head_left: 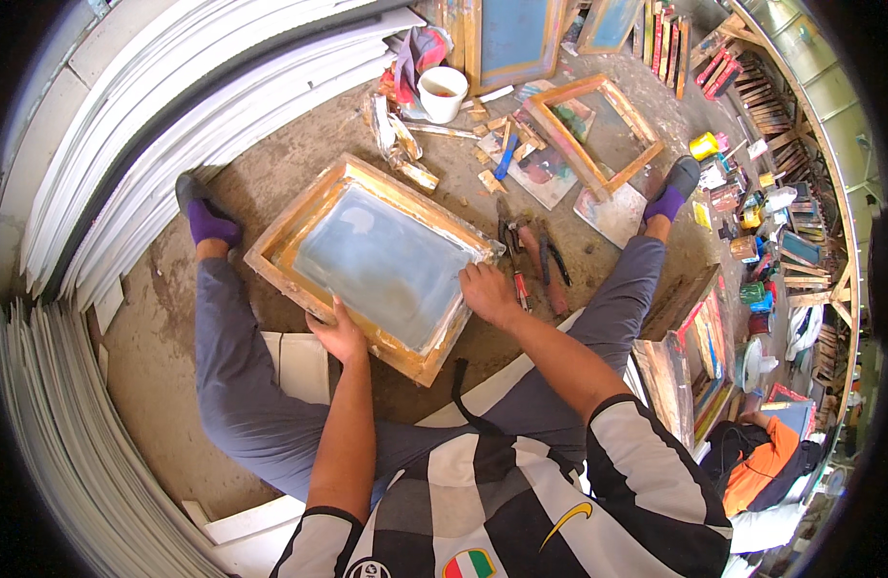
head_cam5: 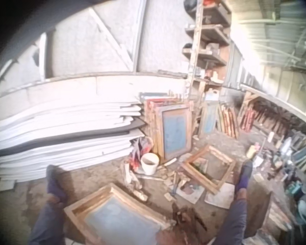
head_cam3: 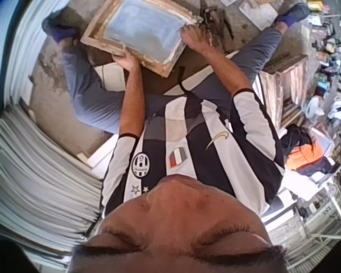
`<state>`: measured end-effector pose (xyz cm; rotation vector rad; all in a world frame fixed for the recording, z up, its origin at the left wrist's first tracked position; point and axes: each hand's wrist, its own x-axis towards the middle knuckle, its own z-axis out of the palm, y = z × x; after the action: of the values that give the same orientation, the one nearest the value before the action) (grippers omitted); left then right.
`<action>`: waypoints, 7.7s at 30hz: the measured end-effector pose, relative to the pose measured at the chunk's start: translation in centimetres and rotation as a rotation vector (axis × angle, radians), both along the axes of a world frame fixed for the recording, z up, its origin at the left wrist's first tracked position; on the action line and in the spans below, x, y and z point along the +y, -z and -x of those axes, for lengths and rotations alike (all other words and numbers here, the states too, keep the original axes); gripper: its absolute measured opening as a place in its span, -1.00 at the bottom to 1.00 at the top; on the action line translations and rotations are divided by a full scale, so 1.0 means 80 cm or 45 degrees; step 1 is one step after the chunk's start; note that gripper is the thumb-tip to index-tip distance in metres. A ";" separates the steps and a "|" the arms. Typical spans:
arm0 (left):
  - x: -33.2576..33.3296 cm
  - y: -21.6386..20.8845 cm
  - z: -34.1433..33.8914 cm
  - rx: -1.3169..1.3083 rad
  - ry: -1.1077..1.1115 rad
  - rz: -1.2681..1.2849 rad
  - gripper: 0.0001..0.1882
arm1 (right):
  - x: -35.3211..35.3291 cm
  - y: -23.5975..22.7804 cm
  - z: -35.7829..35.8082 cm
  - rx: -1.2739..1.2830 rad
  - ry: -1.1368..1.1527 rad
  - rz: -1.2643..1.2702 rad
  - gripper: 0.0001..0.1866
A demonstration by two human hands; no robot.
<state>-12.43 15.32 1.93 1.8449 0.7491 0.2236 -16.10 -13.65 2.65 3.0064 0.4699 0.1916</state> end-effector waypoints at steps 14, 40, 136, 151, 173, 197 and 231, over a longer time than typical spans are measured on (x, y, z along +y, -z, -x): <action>-0.016 0.004 0.013 -0.067 0.017 0.049 -0.06 | 0.156 -0.062 0.006 0.445 0.302 -1.185 -0.73; -0.002 -0.012 -0.009 -0.307 0.003 0.319 -0.13 | 0.024 -0.028 -0.199 0.603 0.164 -1.180 -0.78; 0.004 0.001 -0.012 -0.322 0.023 0.436 -0.25 | 0.007 -0.053 0.035 0.412 -0.396 -0.930 -0.77; 0.004 0.001 -0.014 -0.374 0.010 0.480 -0.27 | 0.042 -0.028 0.071 0.084 -0.160 -0.877 -0.86; 0.007 0.010 -0.016 -0.285 0.002 0.381 -0.21 | 0.043 -0.034 0.083 0.034 -0.073 -0.980 -0.82; 0.002 -0.008 -0.010 -0.367 0.081 0.425 -0.28 | -0.072 0.044 0.023 -0.084 0.946 -1.411 -0.92; 0.007 -0.009 -0.011 -0.387 0.020 0.547 -0.40 | -0.058 0.024 -0.003 0.068 1.140 -1.141 -0.79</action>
<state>-11.57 15.87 2.64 1.3700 0.5216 0.2993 -15.86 -18.29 0.72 3.6278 -1.2932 0.2941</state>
